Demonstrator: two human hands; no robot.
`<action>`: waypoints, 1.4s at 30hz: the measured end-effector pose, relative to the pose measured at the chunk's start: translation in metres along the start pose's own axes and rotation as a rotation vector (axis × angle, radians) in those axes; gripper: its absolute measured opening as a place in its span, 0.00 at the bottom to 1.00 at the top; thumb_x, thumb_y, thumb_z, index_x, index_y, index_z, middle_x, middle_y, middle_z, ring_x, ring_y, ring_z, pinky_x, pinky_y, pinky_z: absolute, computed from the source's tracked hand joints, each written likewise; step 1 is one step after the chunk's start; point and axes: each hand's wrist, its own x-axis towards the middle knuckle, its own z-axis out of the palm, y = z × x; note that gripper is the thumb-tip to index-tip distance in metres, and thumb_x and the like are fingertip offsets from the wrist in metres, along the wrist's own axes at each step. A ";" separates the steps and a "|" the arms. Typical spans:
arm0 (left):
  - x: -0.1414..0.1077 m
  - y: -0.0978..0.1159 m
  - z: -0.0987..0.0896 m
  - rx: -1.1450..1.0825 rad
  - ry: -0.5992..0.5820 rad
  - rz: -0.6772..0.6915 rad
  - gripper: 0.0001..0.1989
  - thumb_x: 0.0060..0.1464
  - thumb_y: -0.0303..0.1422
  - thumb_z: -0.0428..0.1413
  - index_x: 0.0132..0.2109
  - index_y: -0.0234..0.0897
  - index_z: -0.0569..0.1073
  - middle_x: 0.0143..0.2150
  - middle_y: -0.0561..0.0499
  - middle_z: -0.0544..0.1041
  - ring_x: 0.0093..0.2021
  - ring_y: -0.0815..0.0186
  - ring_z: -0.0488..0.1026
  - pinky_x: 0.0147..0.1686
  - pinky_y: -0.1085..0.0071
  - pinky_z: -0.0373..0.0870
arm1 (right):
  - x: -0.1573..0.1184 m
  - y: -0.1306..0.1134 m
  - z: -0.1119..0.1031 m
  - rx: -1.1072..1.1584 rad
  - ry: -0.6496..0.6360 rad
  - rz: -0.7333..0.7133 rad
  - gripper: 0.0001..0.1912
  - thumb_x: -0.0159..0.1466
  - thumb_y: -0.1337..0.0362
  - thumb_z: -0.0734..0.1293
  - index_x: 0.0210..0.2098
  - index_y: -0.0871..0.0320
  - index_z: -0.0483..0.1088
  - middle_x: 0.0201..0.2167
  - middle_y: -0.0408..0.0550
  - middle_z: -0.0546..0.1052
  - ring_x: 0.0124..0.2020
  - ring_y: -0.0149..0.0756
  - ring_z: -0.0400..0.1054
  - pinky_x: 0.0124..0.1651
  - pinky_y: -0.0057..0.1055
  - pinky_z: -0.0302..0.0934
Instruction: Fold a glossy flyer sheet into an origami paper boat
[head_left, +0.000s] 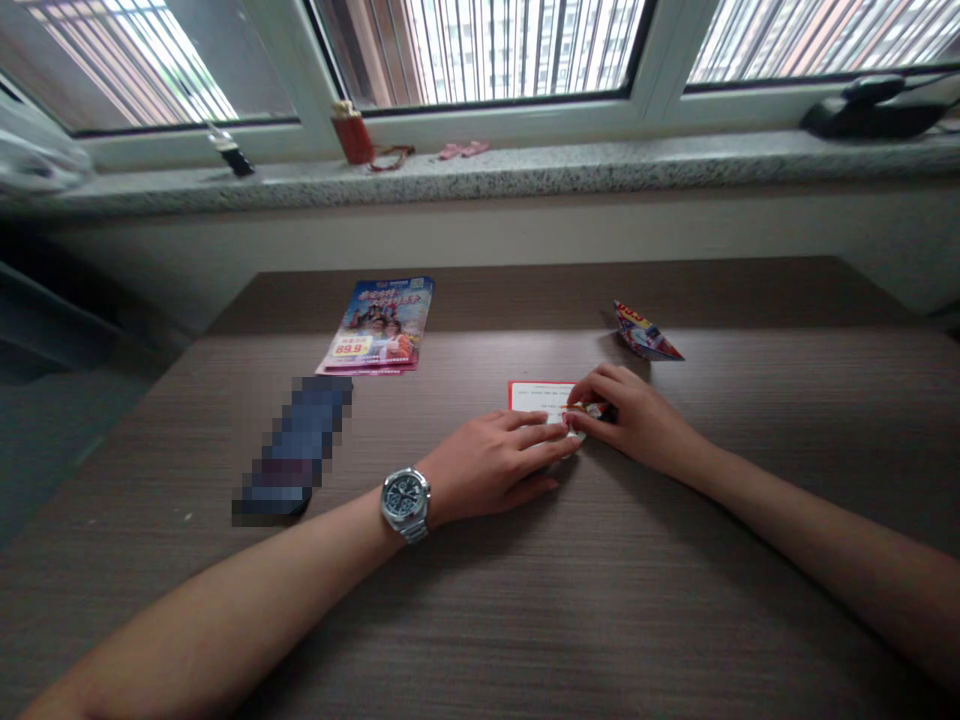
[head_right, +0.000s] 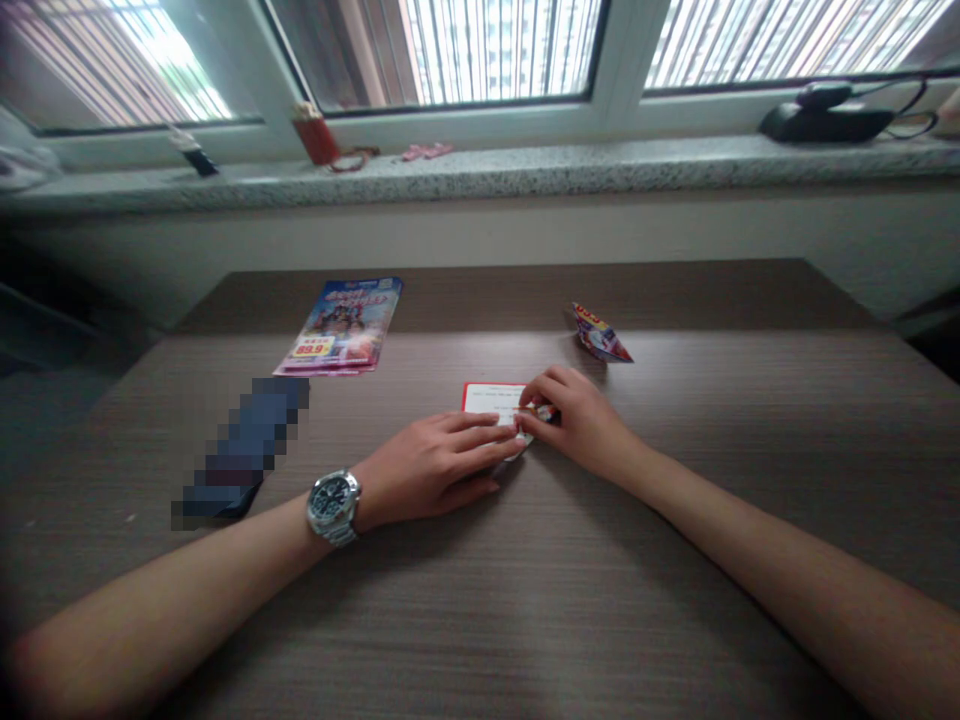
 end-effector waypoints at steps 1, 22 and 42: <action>0.000 0.000 0.000 -0.001 0.004 -0.001 0.22 0.69 0.40 0.51 0.66 0.39 0.66 0.65 0.44 0.72 0.64 0.54 0.69 0.61 0.55 0.71 | 0.000 0.000 0.000 0.001 0.002 0.001 0.03 0.66 0.63 0.70 0.38 0.55 0.72 0.36 0.49 0.73 0.39 0.42 0.68 0.41 0.39 0.64; 0.001 0.003 -0.003 0.016 -0.006 -0.025 0.21 0.70 0.40 0.50 0.65 0.39 0.69 0.66 0.44 0.71 0.64 0.55 0.69 0.61 0.57 0.71 | -0.033 -0.010 -0.018 -0.180 -0.172 -0.304 0.23 0.70 0.62 0.66 0.64 0.52 0.66 0.62 0.53 0.74 0.64 0.49 0.66 0.67 0.52 0.60; 0.002 0.003 -0.003 0.031 -0.045 -0.047 0.22 0.70 0.41 0.49 0.66 0.40 0.67 0.67 0.44 0.68 0.64 0.54 0.69 0.60 0.56 0.73 | -0.038 0.005 -0.013 -0.157 -0.186 -0.306 0.23 0.71 0.62 0.65 0.65 0.53 0.65 0.66 0.52 0.70 0.68 0.46 0.60 0.70 0.53 0.56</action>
